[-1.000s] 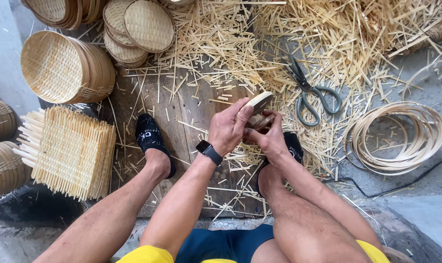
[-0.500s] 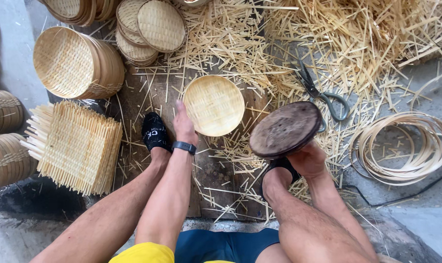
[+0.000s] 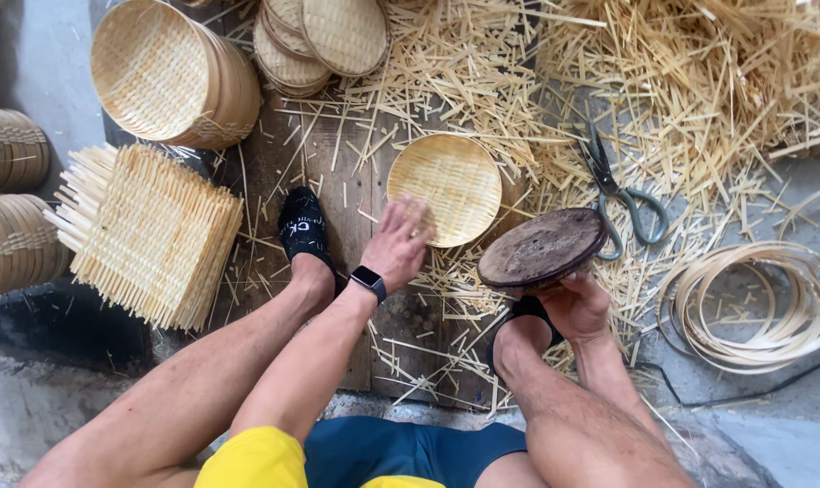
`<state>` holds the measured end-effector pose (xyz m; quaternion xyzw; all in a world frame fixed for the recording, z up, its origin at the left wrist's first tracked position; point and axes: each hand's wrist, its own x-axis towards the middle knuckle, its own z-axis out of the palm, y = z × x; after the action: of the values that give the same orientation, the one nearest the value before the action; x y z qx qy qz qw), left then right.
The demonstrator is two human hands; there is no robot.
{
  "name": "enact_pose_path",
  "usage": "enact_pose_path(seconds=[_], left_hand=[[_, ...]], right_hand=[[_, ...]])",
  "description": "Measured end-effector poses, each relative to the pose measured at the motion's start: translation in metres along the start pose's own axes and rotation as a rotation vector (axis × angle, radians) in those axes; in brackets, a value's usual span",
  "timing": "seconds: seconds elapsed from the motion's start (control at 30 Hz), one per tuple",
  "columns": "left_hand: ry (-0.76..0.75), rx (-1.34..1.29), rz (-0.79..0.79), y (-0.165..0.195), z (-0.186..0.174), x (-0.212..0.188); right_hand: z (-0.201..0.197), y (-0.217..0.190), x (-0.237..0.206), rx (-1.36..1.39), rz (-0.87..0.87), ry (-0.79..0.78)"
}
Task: The person sits on the floor weaving square bamboo basket panels, folding and tucking bamboo strips, and trimming protruding strip ends with scissors. They bend bamboo rim rings around woven panels, press a woven circular panel onto a wooden mold, and stack finished woven panels aside.
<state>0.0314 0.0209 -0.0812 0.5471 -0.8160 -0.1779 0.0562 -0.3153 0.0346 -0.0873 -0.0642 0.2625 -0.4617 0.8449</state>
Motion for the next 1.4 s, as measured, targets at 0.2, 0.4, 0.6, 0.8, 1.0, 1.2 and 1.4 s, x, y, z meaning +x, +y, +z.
enact_pose_path(seconds=[0.2, 0.4, 0.6, 0.8, 1.0, 1.2, 1.4], left_hand=[[0.057, 0.205, 0.277, -0.043, -0.013, 0.005], [0.479, 0.234, -0.029, -0.158, -0.142, -0.003], [0.579, 0.387, -0.423, -0.238, -0.200, -0.024], [0.609, 0.344, -0.479, -0.261, -0.180, -0.030], [0.551, 0.320, -0.519, -0.266, -0.174, -0.026], [0.425, 0.224, -0.688, -0.269, -0.177, -0.021], [0.459, 0.471, -0.610, -0.254, -0.186, -0.029]], right_hand=[[0.022, -0.003, 0.007, -0.104, 0.013, -0.004], [0.024, 0.006, 0.007, -0.137, 0.042, 0.079], [0.006, 0.007, 0.009, -0.150, 0.054, 0.110], [-0.006, 0.004, 0.011, -0.142, 0.047, 0.108], [-0.010, 0.004, 0.010, -0.192, 0.056, 0.157], [-0.005, 0.003, 0.015, -0.172, 0.059, 0.087], [0.023, 0.007, 0.054, -0.106, 0.080, 0.009]])
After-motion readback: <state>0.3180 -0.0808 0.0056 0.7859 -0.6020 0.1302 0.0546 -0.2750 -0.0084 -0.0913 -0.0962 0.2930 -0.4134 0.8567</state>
